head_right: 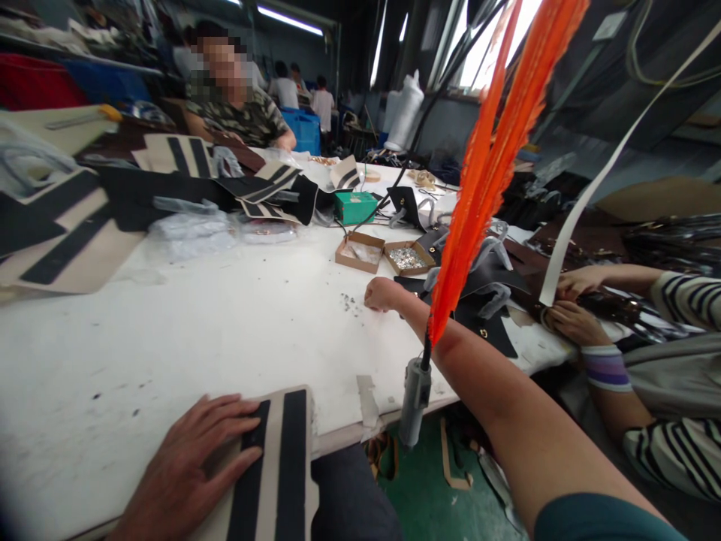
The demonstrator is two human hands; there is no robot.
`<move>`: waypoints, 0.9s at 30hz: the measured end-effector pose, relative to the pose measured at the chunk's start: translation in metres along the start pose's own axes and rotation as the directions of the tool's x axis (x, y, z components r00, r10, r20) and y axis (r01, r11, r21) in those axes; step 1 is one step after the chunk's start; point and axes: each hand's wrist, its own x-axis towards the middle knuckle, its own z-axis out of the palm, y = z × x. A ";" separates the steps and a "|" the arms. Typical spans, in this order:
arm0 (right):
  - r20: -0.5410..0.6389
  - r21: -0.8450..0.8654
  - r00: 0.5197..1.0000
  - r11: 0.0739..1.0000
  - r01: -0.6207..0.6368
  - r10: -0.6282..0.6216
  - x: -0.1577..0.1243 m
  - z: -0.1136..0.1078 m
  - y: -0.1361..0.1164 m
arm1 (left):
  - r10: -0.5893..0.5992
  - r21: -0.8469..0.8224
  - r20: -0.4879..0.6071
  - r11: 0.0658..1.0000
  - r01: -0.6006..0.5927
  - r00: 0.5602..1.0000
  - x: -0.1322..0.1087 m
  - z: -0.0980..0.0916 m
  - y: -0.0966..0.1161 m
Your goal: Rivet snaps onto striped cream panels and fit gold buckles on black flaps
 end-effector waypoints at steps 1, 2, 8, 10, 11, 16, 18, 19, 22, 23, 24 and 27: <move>0.013 0.005 1.000 1.000 -0.007 0.007 0.000 0.000 0.000 | 0.002 0.001 -0.002 1.000 -0.002 1.000 0.000 0.000 0.000; 0.024 0.012 1.000 1.000 -0.012 0.012 0.000 0.001 0.000 | 0.006 0.002 -0.006 1.000 -0.006 1.000 0.000 -0.001 0.001; -0.100 0.114 0.995 0.993 0.039 -0.028 -0.013 0.011 0.009 | 0.016 0.004 -0.002 1.000 -0.016 1.000 0.000 -0.001 0.001; -0.155 0.164 0.987 0.984 0.072 -0.047 -0.018 0.017 0.014 | 0.007 0.003 0.004 1.000 -0.007 1.000 0.000 0.000 0.001; -0.171 0.197 0.984 0.977 0.083 -0.049 -0.020 0.020 0.017 | 0.002 0.003 0.006 1.000 -0.002 1.000 0.000 0.000 0.001; -0.142 0.354 0.989 0.930 0.100 -0.053 -0.026 0.030 0.026 | -0.010 0.003 0.000 1.000 0.010 1.000 0.000 -0.002 0.002; -0.112 0.375 0.992 0.921 0.102 -0.064 -0.028 0.033 0.025 | -0.008 -0.002 0.004 1.000 0.008 1.000 0.000 -0.001 0.001; -0.101 0.377 0.993 0.921 0.097 -0.063 -0.028 0.034 0.024 | -0.006 -0.006 0.009 1.000 0.006 1.000 0.000 -0.001 0.001; -0.090 0.357 0.996 0.933 0.055 -0.024 -0.028 0.037 0.017 | -0.013 -0.030 0.020 0.999 0.013 1.000 0.000 0.002 -0.002; -0.090 0.347 0.996 0.937 0.037 -0.006 -0.028 0.037 0.014 | -0.022 -0.037 0.019 0.999 0.023 1.000 0.000 0.002 -0.002; -0.089 0.337 0.996 0.941 0.021 0.010 -0.029 0.037 0.010 | -0.037 -0.042 0.020 0.998 0.038 0.999 0.001 0.001 -0.001; -0.084 0.311 0.996 0.950 0.000 0.027 -0.037 0.035 -0.009 | -0.087 -0.062 0.032 0.994 0.088 0.996 0.000 -0.010 0.010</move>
